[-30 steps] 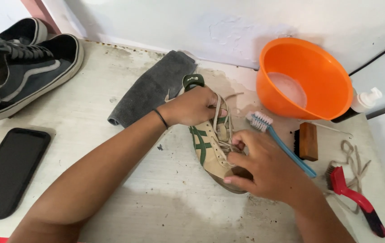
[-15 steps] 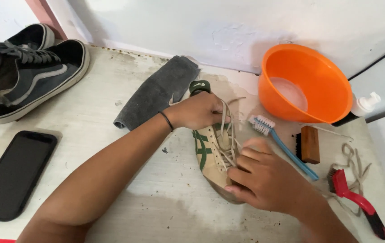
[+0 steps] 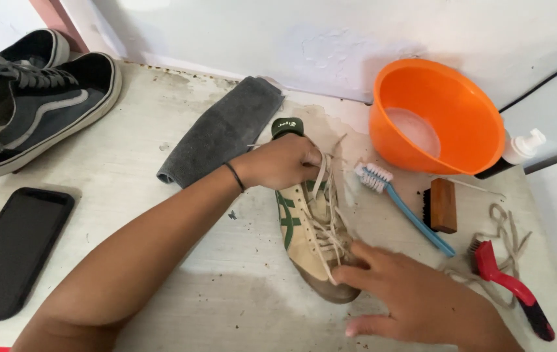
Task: Removing shoelaces from a sneaker by pulling them through the eyelets one by one.
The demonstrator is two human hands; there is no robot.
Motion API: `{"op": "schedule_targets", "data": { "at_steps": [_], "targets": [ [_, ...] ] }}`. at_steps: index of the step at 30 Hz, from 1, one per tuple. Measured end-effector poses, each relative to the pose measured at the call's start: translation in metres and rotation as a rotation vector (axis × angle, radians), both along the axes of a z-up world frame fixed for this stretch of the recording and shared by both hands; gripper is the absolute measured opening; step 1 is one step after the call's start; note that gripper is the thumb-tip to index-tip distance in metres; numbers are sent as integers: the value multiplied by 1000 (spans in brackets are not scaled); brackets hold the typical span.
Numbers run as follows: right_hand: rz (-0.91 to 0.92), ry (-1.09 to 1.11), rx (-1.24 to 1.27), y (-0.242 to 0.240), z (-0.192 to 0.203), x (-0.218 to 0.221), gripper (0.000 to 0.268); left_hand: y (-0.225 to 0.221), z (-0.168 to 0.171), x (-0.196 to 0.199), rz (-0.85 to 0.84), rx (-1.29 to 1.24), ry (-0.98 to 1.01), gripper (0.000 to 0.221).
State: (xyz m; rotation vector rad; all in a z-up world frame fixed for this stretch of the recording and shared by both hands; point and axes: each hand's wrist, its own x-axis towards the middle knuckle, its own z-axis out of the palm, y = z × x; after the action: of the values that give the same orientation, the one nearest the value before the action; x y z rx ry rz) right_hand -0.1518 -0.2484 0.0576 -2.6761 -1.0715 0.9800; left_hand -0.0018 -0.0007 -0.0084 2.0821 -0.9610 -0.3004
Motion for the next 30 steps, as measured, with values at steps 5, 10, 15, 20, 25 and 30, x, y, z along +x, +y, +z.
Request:
{"op": "schedule_targets", "data": {
  "at_steps": [5, 10, 15, 20, 25, 30],
  "targets": [
    [-192, 217, -165, 31, 16, -17, 58, -7, 6, -6, -35, -8, 14, 45],
    [151, 127, -17, 10, 4, -20, 63, -3, 15, -12, 35, 57, 132, 35],
    [144, 317, -111, 16, 31, -24, 68, -3, 2, -5, -14, 5, 119, 40],
    [-32, 426, -154, 31, 25, -43, 117, -8, 0, -7, 23, -30, 124, 50],
    [149, 351, -158, 22, 27, -48, 42, -7, 0, -5, 55, 7, 167, 55],
    [183, 375, -412, 26, 8, -54, 68, -13, -4, -5, 83, 30, 87, 50]
  ]
}}
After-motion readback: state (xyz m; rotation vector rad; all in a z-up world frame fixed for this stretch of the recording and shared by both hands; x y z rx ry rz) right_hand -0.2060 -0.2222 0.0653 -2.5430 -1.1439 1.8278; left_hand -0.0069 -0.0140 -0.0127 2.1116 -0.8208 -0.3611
